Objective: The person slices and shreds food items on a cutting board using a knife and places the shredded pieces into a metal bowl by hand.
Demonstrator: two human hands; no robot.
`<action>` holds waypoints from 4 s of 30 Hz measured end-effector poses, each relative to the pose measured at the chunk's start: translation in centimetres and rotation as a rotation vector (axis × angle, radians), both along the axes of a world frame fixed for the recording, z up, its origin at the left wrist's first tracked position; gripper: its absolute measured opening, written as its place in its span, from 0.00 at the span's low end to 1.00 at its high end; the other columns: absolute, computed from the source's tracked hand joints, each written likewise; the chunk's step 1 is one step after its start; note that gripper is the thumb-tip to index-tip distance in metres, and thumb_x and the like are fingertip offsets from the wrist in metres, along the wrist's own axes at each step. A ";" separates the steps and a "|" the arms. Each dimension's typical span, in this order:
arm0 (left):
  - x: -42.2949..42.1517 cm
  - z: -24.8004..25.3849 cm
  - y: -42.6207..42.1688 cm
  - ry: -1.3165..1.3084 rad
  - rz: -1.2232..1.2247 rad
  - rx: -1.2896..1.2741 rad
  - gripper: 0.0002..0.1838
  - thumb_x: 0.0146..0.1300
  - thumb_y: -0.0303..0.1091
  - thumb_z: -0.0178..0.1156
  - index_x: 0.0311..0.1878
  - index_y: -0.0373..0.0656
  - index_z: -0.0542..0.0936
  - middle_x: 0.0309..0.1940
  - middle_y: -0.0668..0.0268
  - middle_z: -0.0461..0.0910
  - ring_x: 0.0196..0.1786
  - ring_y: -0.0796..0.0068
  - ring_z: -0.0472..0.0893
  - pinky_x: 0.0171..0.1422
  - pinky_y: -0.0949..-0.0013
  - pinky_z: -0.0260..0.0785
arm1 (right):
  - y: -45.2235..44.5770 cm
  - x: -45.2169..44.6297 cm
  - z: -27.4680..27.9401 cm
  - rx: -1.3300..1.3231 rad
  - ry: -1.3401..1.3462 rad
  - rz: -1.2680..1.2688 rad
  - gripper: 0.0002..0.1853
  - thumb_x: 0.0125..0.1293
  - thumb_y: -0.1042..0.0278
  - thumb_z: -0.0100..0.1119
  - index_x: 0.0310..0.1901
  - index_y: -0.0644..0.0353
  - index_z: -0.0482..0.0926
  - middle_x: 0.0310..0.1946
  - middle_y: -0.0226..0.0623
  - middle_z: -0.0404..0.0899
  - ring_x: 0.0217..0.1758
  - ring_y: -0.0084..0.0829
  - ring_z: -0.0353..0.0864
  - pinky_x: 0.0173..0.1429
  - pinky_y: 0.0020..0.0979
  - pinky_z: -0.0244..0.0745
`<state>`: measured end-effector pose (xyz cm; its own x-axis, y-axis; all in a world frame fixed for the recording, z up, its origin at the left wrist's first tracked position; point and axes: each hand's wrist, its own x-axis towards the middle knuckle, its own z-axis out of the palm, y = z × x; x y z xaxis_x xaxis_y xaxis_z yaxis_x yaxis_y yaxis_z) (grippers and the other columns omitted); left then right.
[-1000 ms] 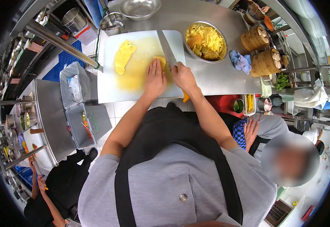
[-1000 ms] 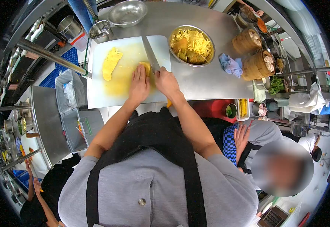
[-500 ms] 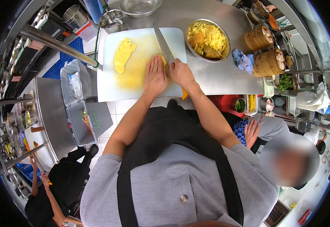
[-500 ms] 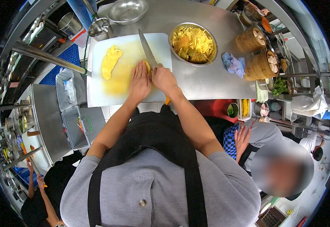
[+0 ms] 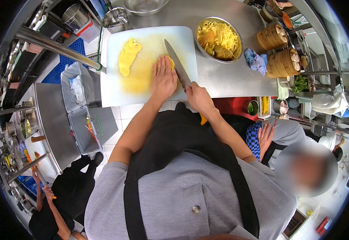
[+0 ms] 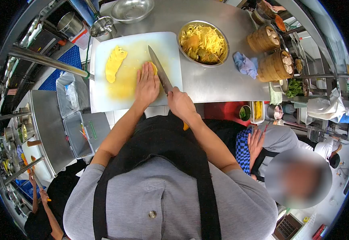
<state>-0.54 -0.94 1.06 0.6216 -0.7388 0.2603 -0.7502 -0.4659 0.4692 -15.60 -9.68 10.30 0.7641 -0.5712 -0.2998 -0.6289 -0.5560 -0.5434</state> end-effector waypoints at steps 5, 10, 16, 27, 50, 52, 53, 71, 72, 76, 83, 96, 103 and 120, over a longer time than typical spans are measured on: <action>0.0 0.4 -0.2 0.034 0.062 0.077 0.35 0.82 0.44 0.38 0.82 0.28 0.58 0.84 0.45 0.57 0.87 0.51 0.56 0.90 0.44 0.37 | 0.3 -0.4 0.4 0.026 -0.001 -0.005 0.17 0.79 0.61 0.52 0.43 0.72 0.77 0.32 0.70 0.83 0.40 0.71 0.85 0.49 0.63 0.80; 0.1 0.0 -0.2 0.048 0.062 0.065 0.34 0.82 0.44 0.37 0.82 0.29 0.58 0.83 0.46 0.58 0.86 0.51 0.56 0.90 0.44 0.37 | -0.6 2.7 -0.7 -0.016 -0.046 0.002 0.17 0.78 0.61 0.53 0.43 0.72 0.77 0.32 0.71 0.83 0.40 0.70 0.85 0.49 0.62 0.80; 0.1 -0.1 -0.2 0.032 0.062 0.073 0.34 0.82 0.44 0.36 0.82 0.29 0.59 0.83 0.46 0.59 0.86 0.52 0.56 0.90 0.44 0.37 | 0.4 0.2 -0.1 -0.007 -0.007 0.012 0.17 0.79 0.62 0.52 0.43 0.72 0.78 0.32 0.71 0.83 0.40 0.70 0.85 0.49 0.62 0.80; 0.1 -0.1 -0.3 0.027 0.062 0.098 0.35 0.82 0.44 0.36 0.82 0.29 0.58 0.83 0.46 0.58 0.87 0.52 0.55 0.90 0.44 0.37 | 0.1 0.7 -1.6 0.004 -0.021 0.019 0.16 0.79 0.63 0.51 0.43 0.72 0.77 0.31 0.71 0.83 0.38 0.71 0.85 0.47 0.62 0.80; 4.1 1.1 1.4 0.245 0.084 -0.355 0.31 0.81 0.38 0.41 0.80 0.29 0.62 0.79 0.42 0.65 0.83 0.45 0.61 0.89 0.45 0.44 | 1.6 0.8 0.3 0.012 -0.048 0.063 0.17 0.80 0.59 0.50 0.45 0.69 0.76 0.32 0.70 0.83 0.38 0.70 0.85 0.49 0.63 0.79; 6.8 2.7 2.5 0.241 0.143 -0.433 0.28 0.80 0.34 0.46 0.78 0.29 0.67 0.76 0.41 0.69 0.81 0.44 0.66 0.85 0.49 0.55 | 1.7 4.1 0.9 -0.047 -0.014 0.071 0.17 0.80 0.57 0.50 0.47 0.67 0.77 0.33 0.68 0.84 0.39 0.68 0.86 0.50 0.61 0.80; 8.2 3.9 3.2 0.347 0.227 -0.465 0.26 0.79 0.33 0.48 0.74 0.31 0.72 0.73 0.42 0.73 0.78 0.45 0.69 0.82 0.51 0.60 | 1.8 5.6 1.0 -0.104 0.020 0.083 0.18 0.80 0.56 0.49 0.50 0.66 0.78 0.35 0.67 0.85 0.41 0.66 0.87 0.51 0.59 0.81; 16.3 0.6 6.6 -0.124 0.085 -0.026 0.24 0.65 0.28 0.61 0.66 0.39 0.82 0.69 0.63 0.78 0.73 0.61 0.72 0.75 0.53 0.63 | 6.0 12.1 -0.6 -0.217 0.082 0.104 0.31 0.77 0.56 0.56 0.78 0.49 0.68 0.51 0.64 0.80 0.50 0.61 0.88 0.56 0.53 0.84; 16.2 0.6 6.7 -0.165 0.072 0.009 0.25 0.65 0.28 0.61 0.67 0.38 0.81 0.69 0.63 0.77 0.73 0.60 0.71 0.76 0.53 0.62 | 6.0 12.0 -0.5 -0.216 0.083 0.098 0.31 0.77 0.56 0.56 0.78 0.49 0.68 0.51 0.64 0.80 0.50 0.61 0.88 0.56 0.53 0.84; 16.2 1.0 6.7 -0.171 0.064 0.021 0.26 0.64 0.27 0.61 0.67 0.37 0.80 0.68 0.63 0.77 0.73 0.58 0.71 0.77 0.52 0.61 | 5.2 10.9 0.1 -0.156 -0.046 0.028 0.26 0.76 0.58 0.55 0.73 0.54 0.74 0.44 0.65 0.85 0.49 0.61 0.88 0.56 0.54 0.82; 16.3 2.2 6.0 -0.216 -0.026 0.108 0.26 0.67 0.31 0.58 0.69 0.40 0.78 0.73 0.61 0.76 0.78 0.61 0.69 0.82 0.52 0.57 | 2.3 6.9 1.4 -0.041 -0.130 -0.173 0.17 0.77 0.59 0.52 0.52 0.65 0.78 0.36 0.72 0.84 0.45 0.70 0.85 0.53 0.62 0.79; 3.9 1.5 3.2 0.030 -0.117 -0.170 0.15 0.62 0.30 0.67 0.51 0.39 0.87 0.50 0.57 0.81 0.54 0.52 0.78 0.63 0.52 0.73 | -2.2 2.2 -3.5 0.037 0.020 -0.190 0.21 0.76 0.57 0.51 0.49 0.73 0.79 0.40 0.74 0.84 0.47 0.70 0.86 0.56 0.60 0.80; 3.4 1.5 2.2 0.152 -0.115 -0.250 0.18 0.64 0.29 0.66 0.57 0.37 0.85 0.52 0.54 0.81 0.56 0.49 0.78 0.65 0.51 0.72 | -2.6 2.8 -1.7 -0.038 0.008 -0.154 0.20 0.75 0.60 0.50 0.47 0.74 0.79 0.39 0.74 0.84 0.46 0.69 0.86 0.55 0.61 0.80; 1.4 0.1 0.1 0.000 -0.158 0.129 0.43 0.80 0.50 0.45 0.82 0.23 0.51 0.85 0.37 0.48 0.88 0.42 0.45 0.89 0.37 0.30 | -3.5 7.0 0.0 -0.073 -0.101 -0.133 0.21 0.78 0.56 0.53 0.47 0.72 0.79 0.36 0.72 0.83 0.44 0.70 0.85 0.52 0.59 0.80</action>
<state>0.91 -0.81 1.19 0.4952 -0.8544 0.1574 -0.8187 -0.3983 0.4137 -8.63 -13.15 10.34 0.7043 -0.6869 -0.1792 -0.6439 -0.5119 -0.5686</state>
